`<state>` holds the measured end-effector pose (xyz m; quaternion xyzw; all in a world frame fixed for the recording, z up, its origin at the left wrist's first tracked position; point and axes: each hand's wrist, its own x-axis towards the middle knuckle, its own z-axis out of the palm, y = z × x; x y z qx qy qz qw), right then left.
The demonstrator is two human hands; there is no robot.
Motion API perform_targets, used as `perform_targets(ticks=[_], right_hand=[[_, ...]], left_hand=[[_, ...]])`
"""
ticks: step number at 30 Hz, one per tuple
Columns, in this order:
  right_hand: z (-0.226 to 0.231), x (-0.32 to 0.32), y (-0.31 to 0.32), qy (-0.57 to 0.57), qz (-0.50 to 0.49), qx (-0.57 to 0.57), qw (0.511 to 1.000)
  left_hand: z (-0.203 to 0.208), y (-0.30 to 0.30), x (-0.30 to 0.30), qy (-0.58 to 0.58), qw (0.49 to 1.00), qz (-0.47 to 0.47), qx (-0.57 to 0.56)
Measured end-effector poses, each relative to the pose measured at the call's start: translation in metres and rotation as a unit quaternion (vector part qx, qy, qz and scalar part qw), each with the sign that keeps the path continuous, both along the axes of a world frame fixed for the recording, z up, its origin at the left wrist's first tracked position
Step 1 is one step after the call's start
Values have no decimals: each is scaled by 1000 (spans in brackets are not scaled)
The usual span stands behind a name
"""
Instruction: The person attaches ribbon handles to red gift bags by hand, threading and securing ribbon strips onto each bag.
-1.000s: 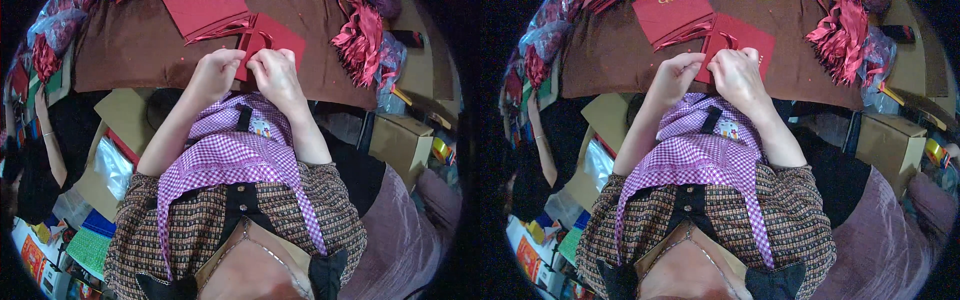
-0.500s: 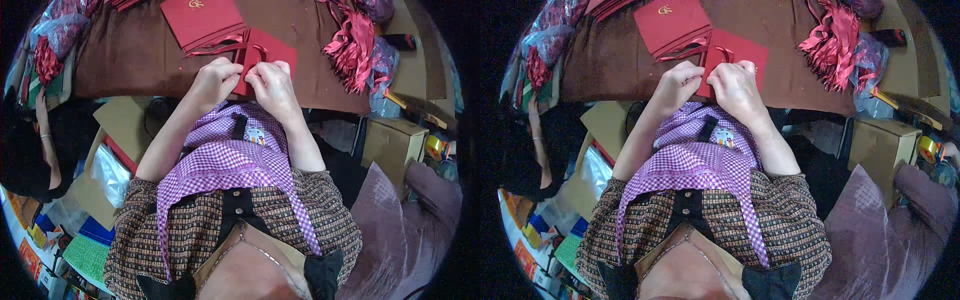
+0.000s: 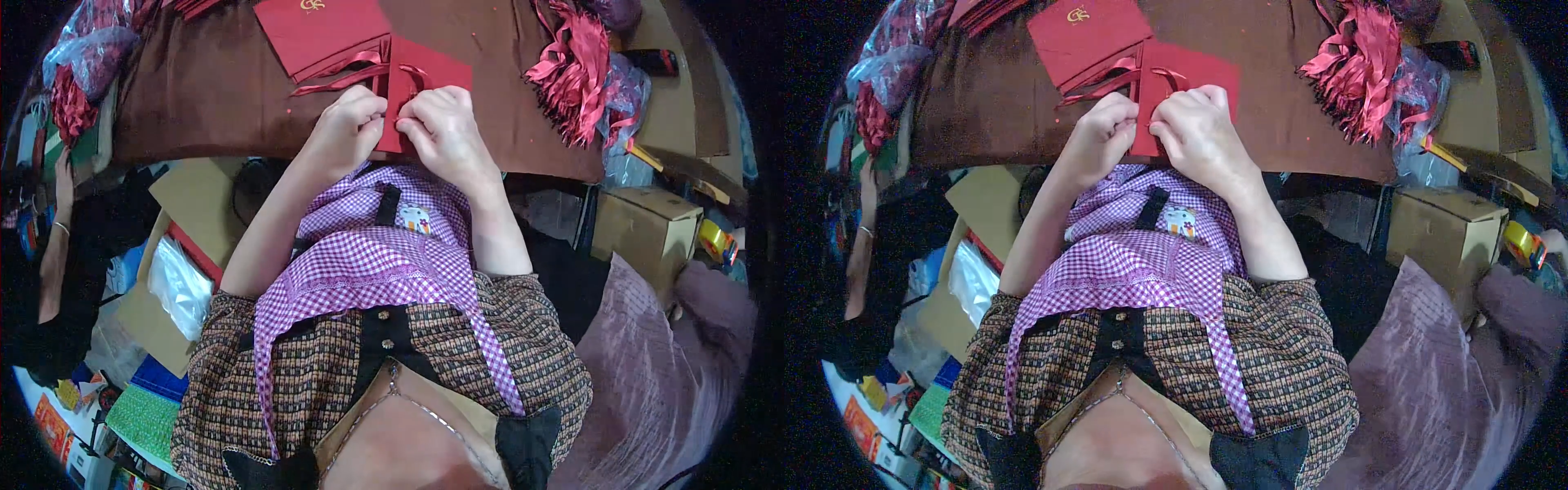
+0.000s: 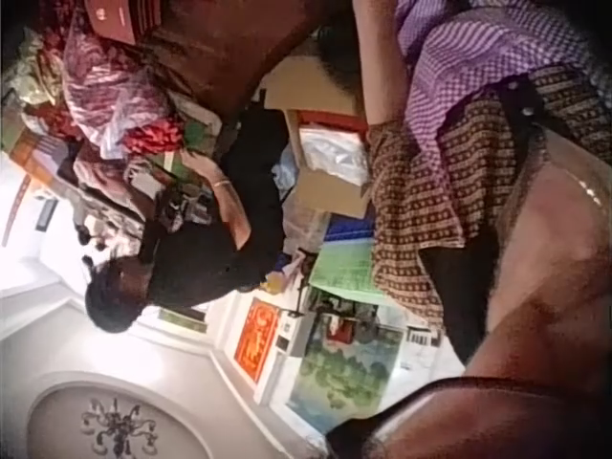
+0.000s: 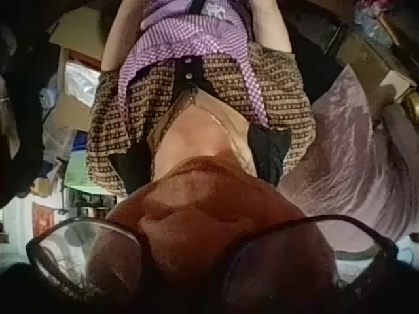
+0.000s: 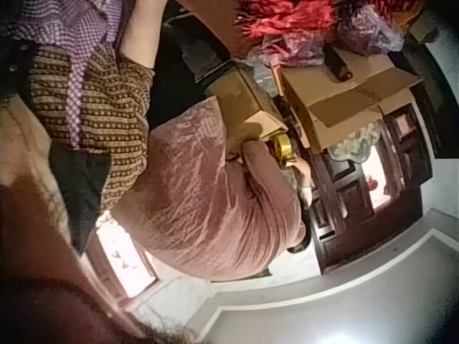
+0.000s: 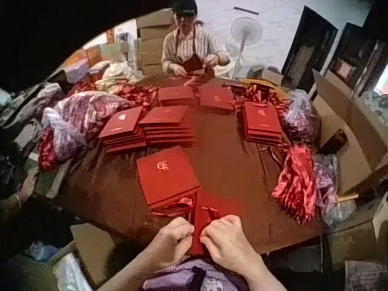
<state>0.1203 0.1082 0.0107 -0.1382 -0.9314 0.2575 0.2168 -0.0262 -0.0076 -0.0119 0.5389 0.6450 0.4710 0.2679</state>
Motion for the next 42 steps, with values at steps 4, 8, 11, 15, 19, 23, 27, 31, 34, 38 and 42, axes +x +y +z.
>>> perform_targets(ticks=[4,8,11,15,19,23,27,31,34,38,42], right_hand=[[7,0,2,-14,-3,-9,1000],[22,-7,17,13,59,55,997],[35,-20,20,37,129,93,987],[42,-29,25,-57,191,159,967],[44,-33,30,-123,242,147,951],[43,-32,31,-179,287,78,938],[36,-20,40,-196,286,23,938],[35,-15,45,-168,245,7,955],[32,-17,46,-138,209,-19,968],[28,-17,55,-89,114,-20,989],[33,-24,52,-28,108,7,994]], left_hand=[[-2,1,-4,-12,999,-21,26],[-5,-2,-3,59,998,-21,-6],[5,4,6,92,995,-15,45],[14,-5,-1,65,998,-13,0],[12,-12,-9,33,999,-39,-3],[1,-16,-23,42,998,-43,20],[-7,-32,-55,-14,995,90,-38],[-6,-38,-58,-66,984,138,-88],[-19,-38,-54,-74,975,206,-50],[-2,-39,-45,-129,963,235,-40],[7,-29,-23,-288,948,39,-131]])
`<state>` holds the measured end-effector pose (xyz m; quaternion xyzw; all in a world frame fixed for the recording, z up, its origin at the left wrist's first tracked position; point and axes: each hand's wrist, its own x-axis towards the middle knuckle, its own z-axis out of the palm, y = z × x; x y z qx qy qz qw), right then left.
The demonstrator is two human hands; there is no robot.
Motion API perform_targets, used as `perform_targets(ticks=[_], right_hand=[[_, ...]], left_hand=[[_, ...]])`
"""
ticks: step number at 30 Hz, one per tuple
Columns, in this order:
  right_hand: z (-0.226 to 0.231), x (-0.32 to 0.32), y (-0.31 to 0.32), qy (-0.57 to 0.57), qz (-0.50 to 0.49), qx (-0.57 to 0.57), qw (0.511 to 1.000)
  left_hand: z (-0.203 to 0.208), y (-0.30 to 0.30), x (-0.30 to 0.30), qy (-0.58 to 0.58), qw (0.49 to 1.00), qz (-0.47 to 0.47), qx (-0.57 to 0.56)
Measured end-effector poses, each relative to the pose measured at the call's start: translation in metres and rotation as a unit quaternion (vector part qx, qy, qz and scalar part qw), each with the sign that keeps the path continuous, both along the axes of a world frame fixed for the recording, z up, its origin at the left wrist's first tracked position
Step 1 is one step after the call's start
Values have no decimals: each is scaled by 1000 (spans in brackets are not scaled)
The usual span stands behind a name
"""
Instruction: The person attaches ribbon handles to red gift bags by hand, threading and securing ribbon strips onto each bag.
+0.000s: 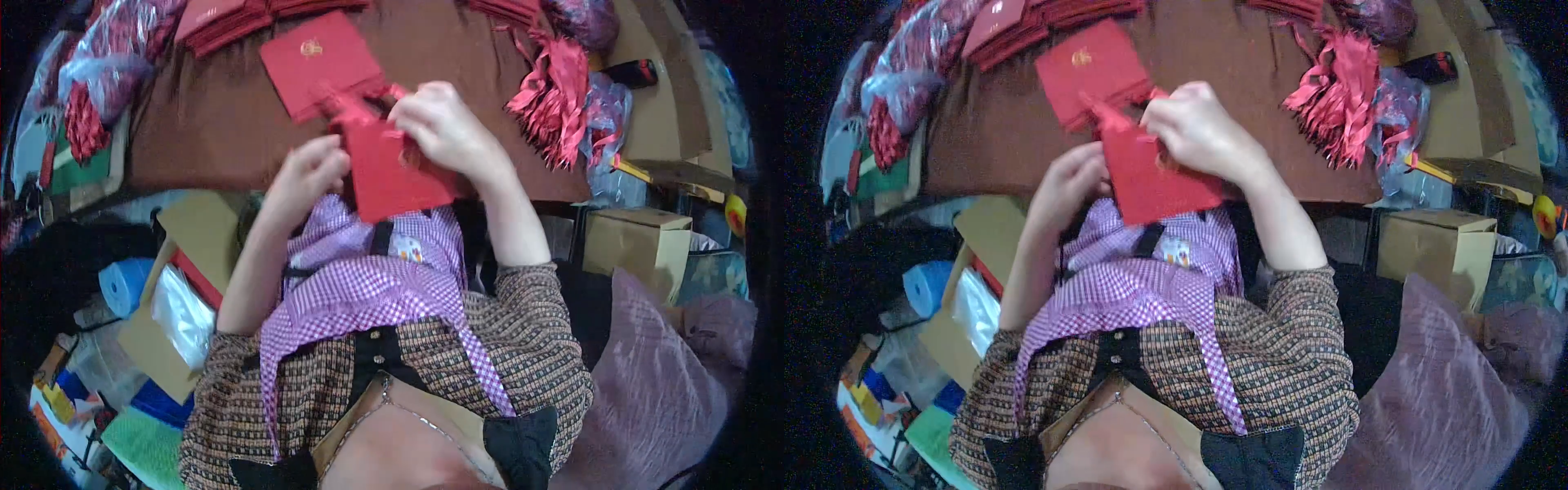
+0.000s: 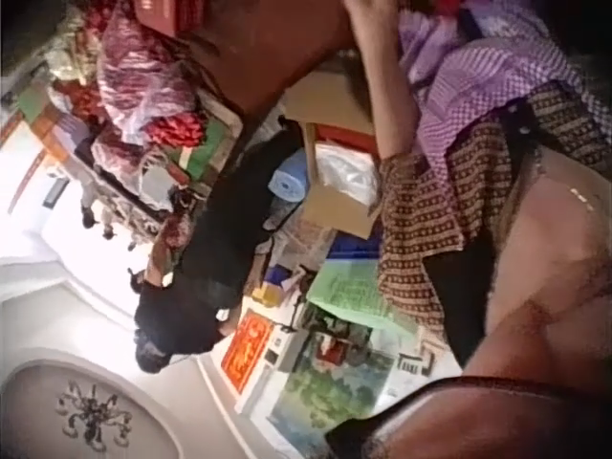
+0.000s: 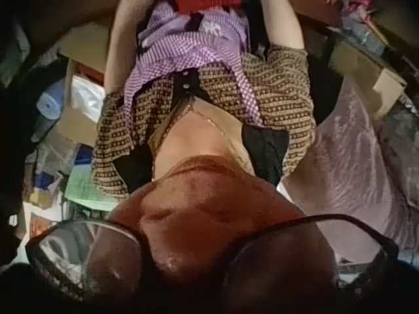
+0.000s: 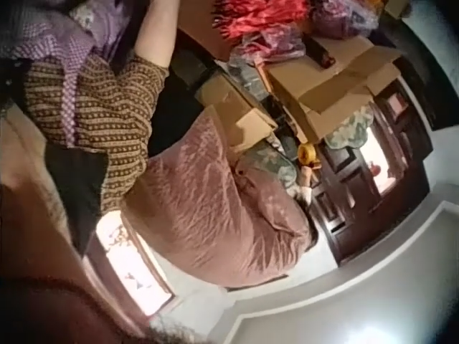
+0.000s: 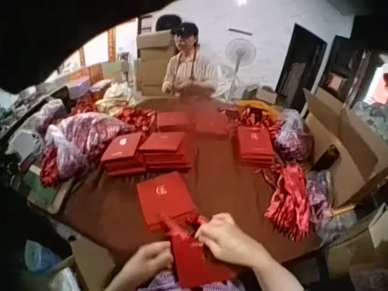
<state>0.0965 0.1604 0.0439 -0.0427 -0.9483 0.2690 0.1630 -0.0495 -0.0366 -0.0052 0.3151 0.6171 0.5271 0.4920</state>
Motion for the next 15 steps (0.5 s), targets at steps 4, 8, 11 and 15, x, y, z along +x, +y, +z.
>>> perform_targets(ticks=[4,8,11,15], right_hand=[[-4,-3,-24,50,1,-2,999],[22,17,-34,52,-11,86,995],[36,38,-50,-64,102,98,988],[23,43,-51,-24,16,225,974]], left_hand=[[8,22,22,-154,981,105,51],[30,27,13,-193,963,177,67],[26,26,-1,-199,960,141,138],[23,35,-4,-190,961,96,177]])
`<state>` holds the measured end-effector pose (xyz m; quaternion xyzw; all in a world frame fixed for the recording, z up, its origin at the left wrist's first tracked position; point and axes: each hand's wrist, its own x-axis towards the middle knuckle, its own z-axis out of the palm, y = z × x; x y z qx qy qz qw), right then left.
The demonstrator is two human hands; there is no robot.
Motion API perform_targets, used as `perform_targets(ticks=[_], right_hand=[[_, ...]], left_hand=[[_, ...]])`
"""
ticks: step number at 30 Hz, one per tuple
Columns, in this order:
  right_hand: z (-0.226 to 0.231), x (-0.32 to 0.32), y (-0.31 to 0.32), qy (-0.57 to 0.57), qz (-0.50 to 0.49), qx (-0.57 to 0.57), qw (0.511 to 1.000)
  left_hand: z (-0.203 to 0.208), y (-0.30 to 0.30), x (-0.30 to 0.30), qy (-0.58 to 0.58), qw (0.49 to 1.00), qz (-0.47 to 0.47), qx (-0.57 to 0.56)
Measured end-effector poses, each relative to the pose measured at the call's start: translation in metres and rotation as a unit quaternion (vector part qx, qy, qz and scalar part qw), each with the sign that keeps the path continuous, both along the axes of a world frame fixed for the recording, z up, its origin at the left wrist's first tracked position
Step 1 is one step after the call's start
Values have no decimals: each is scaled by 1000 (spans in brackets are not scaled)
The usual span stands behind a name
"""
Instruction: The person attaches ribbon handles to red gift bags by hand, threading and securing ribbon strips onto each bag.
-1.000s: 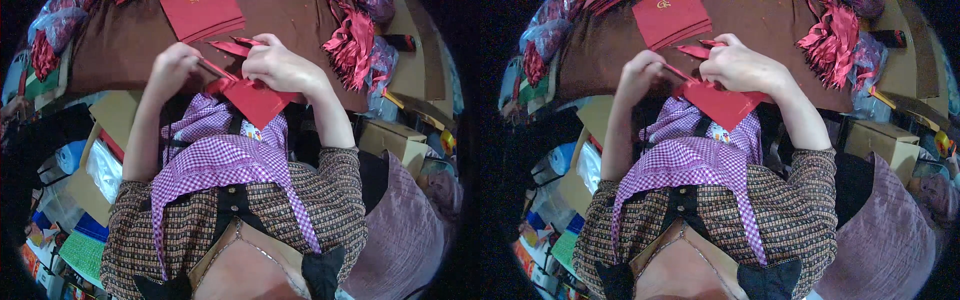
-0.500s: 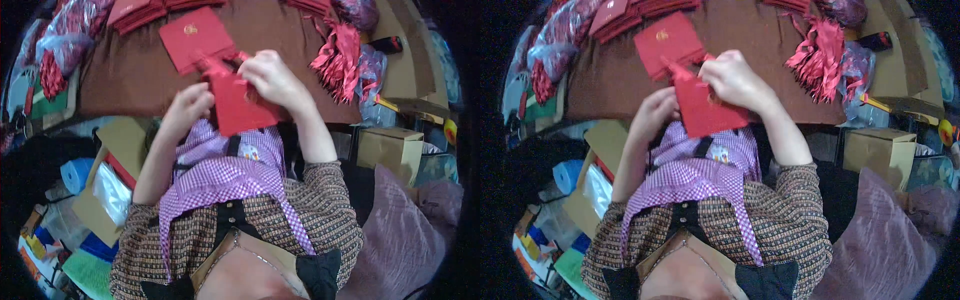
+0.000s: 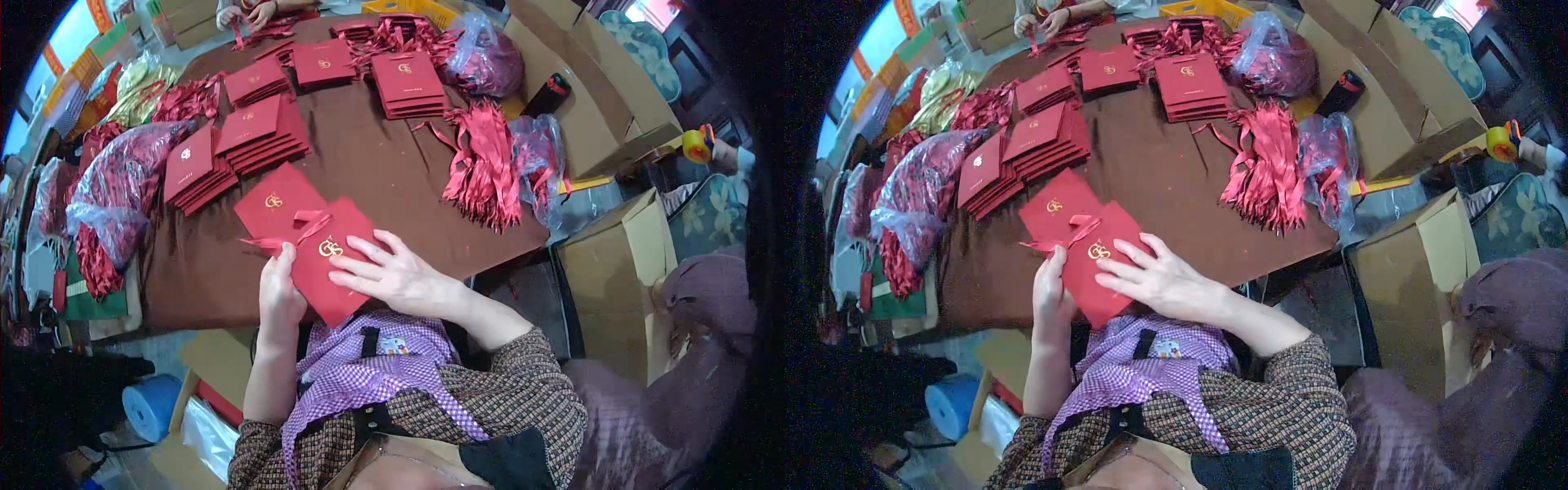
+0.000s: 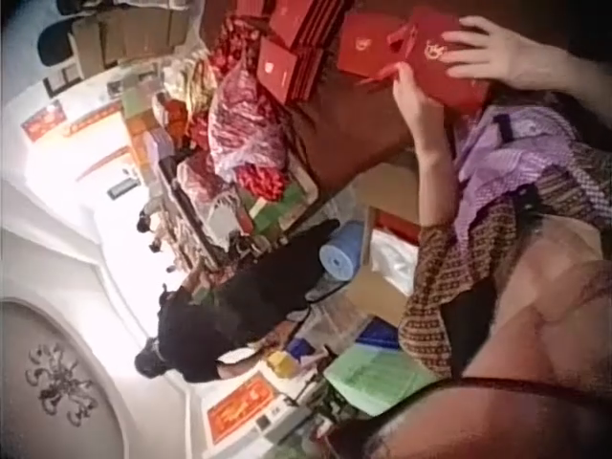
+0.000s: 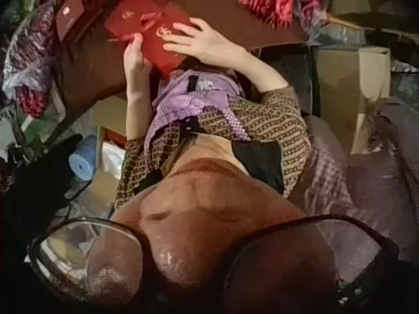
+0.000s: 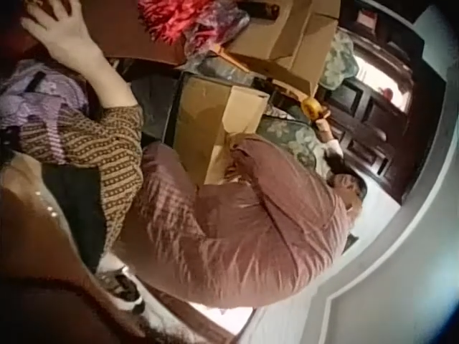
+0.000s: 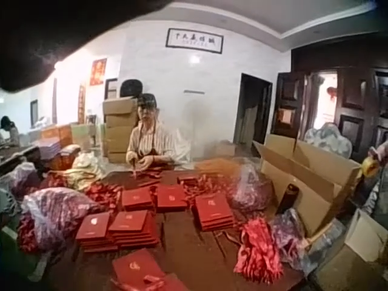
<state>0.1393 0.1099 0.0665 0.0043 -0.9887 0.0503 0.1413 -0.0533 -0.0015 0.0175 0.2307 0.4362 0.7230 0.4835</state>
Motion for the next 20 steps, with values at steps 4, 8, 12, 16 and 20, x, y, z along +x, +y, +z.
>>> perform_targets(ticks=[4,8,12,16,20], right_hand=[[20,12,47,48,-17,-124,991],[79,10,130,57,-89,-269,957],[118,-9,229,251,-192,-146,938],[111,-47,327,324,-140,87,932],[55,-70,354,209,-280,263,899]], left_hand=[[28,19,20,-193,981,4,4],[0,3,8,183,976,-5,-118],[-40,1,13,312,938,11,-152],[-60,1,22,425,896,77,-98],[-66,1,22,540,831,100,-86]])
